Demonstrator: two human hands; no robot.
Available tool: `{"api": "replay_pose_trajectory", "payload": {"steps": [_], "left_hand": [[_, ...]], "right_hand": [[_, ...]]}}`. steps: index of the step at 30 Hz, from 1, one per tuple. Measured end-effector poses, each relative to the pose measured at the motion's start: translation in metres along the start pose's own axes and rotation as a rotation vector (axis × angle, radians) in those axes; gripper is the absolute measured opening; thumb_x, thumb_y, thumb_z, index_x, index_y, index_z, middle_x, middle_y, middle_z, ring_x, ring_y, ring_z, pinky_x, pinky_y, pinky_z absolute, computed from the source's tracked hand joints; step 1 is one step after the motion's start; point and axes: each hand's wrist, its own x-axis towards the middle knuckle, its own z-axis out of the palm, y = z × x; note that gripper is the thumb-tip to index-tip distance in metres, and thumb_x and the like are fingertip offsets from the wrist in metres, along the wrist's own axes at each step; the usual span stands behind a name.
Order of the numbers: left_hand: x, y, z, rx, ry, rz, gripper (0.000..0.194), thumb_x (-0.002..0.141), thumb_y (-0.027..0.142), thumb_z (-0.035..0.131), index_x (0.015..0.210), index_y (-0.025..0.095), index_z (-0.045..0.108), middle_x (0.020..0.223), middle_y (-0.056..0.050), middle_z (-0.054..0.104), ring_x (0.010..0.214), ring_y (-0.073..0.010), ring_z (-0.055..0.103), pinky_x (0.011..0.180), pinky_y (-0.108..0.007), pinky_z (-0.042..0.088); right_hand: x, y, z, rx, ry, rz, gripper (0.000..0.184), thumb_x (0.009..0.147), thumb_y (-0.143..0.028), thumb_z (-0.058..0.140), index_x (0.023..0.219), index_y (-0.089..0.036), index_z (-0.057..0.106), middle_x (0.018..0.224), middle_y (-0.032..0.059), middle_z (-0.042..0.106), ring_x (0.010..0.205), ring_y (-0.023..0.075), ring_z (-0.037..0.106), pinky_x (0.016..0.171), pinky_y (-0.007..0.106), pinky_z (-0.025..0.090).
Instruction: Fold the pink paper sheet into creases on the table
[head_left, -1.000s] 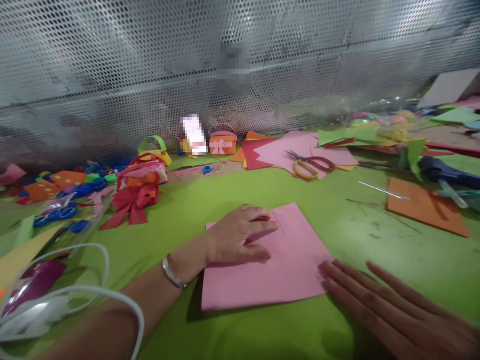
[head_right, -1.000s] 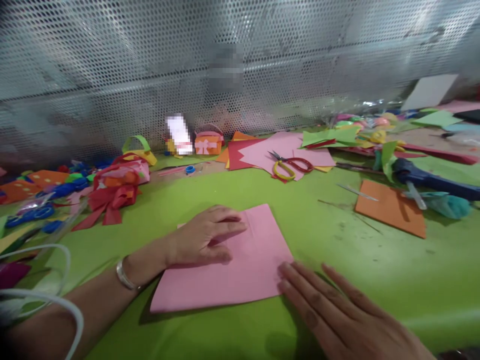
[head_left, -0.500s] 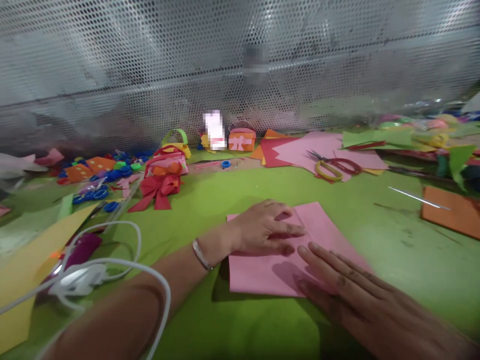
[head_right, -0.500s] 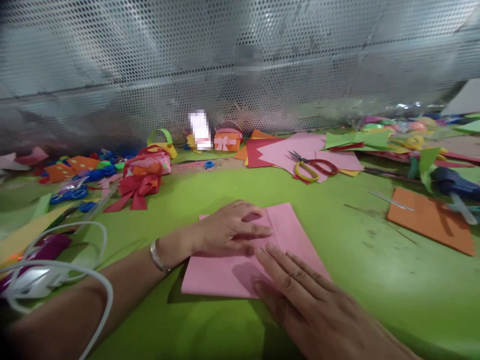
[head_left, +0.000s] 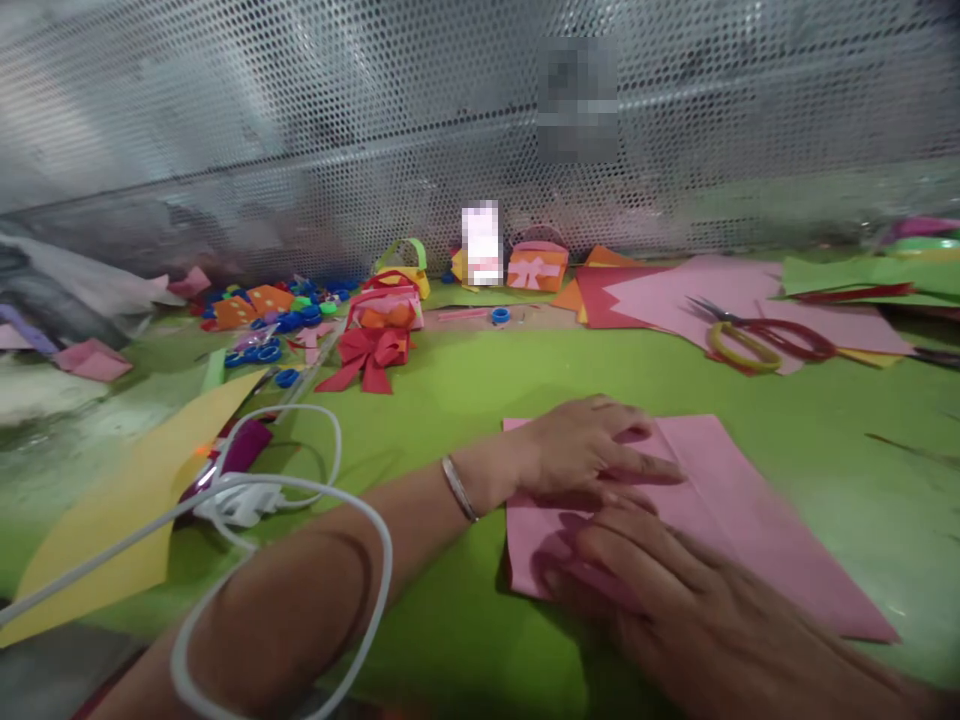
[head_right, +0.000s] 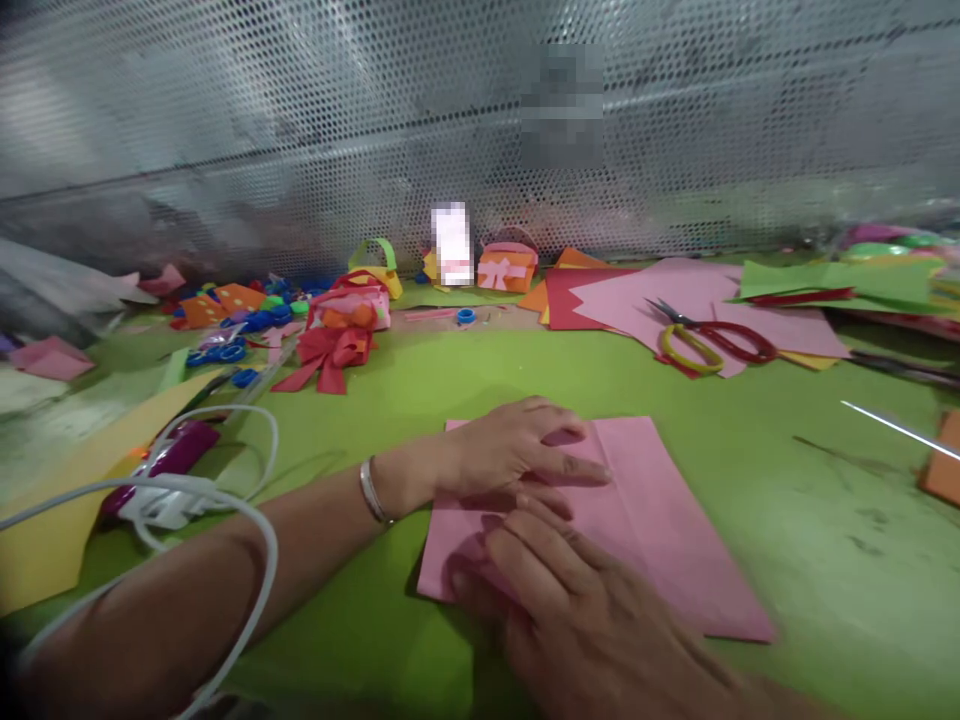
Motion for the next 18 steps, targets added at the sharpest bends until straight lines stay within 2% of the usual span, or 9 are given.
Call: {"api": "replay_pose_trajectory", "payload": {"steps": [3, 5, 7, 9, 12, 15, 18], "left_hand": [[0.002, 0.003, -0.003, 0.005, -0.020, -0.013, 0.046, 0.090, 0.051, 0.052, 0.132, 0.032, 0.056, 0.129, -0.008, 0.056, 0.115, -0.0206, 0.050, 0.102, -0.033, 0.035], [0.002, 0.005, -0.004, 0.005, -0.017, -0.029, 0.046, 0.089, 0.052, 0.052, 0.130, 0.031, 0.058, 0.128, -0.008, 0.057, 0.115, -0.0198, 0.050, 0.102, -0.031, 0.035], [0.002, 0.006, -0.004, 0.000, -0.005, -0.035, 0.047, 0.088, 0.053, 0.054, 0.129, 0.031, 0.059, 0.127, -0.007, 0.058, 0.116, -0.0195, 0.049, 0.103, -0.031, 0.035], [0.002, 0.005, -0.003, -0.012, 0.009, -0.035, 0.047, 0.087, 0.053, 0.055, 0.128, 0.032, 0.059, 0.128, -0.008, 0.058, 0.116, -0.0200, 0.049, 0.103, -0.032, 0.035], [0.000, 0.000, 0.000, -0.048, 0.014, -0.039, 0.046, 0.086, 0.052, 0.057, 0.127, 0.033, 0.060, 0.130, -0.009, 0.056, 0.114, -0.0214, 0.051, 0.103, -0.034, 0.036], [-0.003, -0.002, 0.000, -0.106, 0.026, -0.043, 0.044, 0.088, 0.049, 0.055, 0.130, 0.034, 0.058, 0.133, -0.009, 0.053, 0.115, -0.0232, 0.049, 0.103, -0.038, 0.035], [-0.006, 0.000, -0.004, -0.211, 0.020, -0.087, 0.048, 0.089, 0.056, 0.048, 0.132, 0.035, 0.055, 0.135, -0.008, 0.051, 0.117, -0.0257, 0.046, 0.102, -0.043, 0.035]], "right_hand": [[0.008, -0.011, 0.013, 0.068, 0.021, 0.031, 0.032, 0.086, -0.006, 0.035, 0.103, -0.016, 0.061, 0.091, 0.0062, 0.069, 0.092, 0.0198, 0.065, 0.077, 0.030, 0.056], [0.010, -0.019, 0.027, 0.105, 0.040, 0.029, 0.032, 0.083, -0.004, 0.036, 0.099, -0.014, 0.061, 0.087, 0.0057, 0.068, 0.086, 0.0189, 0.064, 0.079, 0.030, 0.054], [0.013, -0.024, 0.038, 0.107, 0.114, 0.040, 0.033, 0.082, -0.002, 0.036, 0.096, -0.015, 0.063, 0.083, 0.0037, 0.067, 0.083, 0.0180, 0.062, 0.084, 0.030, 0.051], [0.015, -0.023, 0.039, 0.042, 0.140, -0.013, 0.034, 0.086, -0.007, 0.035, 0.101, -0.014, 0.065, 0.095, 0.0037, 0.070, 0.092, 0.0191, 0.062, 0.091, 0.031, 0.048], [0.011, -0.012, 0.023, -0.140, 0.081, -0.150, 0.037, 0.094, -0.021, 0.036, 0.119, -0.013, 0.062, 0.127, 0.0033, 0.064, 0.115, 0.0213, 0.055, 0.095, 0.033, 0.046], [-0.016, 0.004, -0.001, -0.309, -0.038, -0.154, 0.043, 0.093, -0.024, 0.040, 0.132, -0.013, 0.053, 0.139, 0.0042, 0.055, 0.127, 0.0222, 0.048, 0.095, 0.033, 0.047], [-0.075, 0.018, -0.014, -0.381, -0.108, -0.058, 0.057, 0.094, -0.038, 0.039, 0.145, -0.014, 0.037, 0.146, 0.0067, 0.047, 0.134, 0.0270, 0.040, 0.099, 0.040, 0.043]]}}
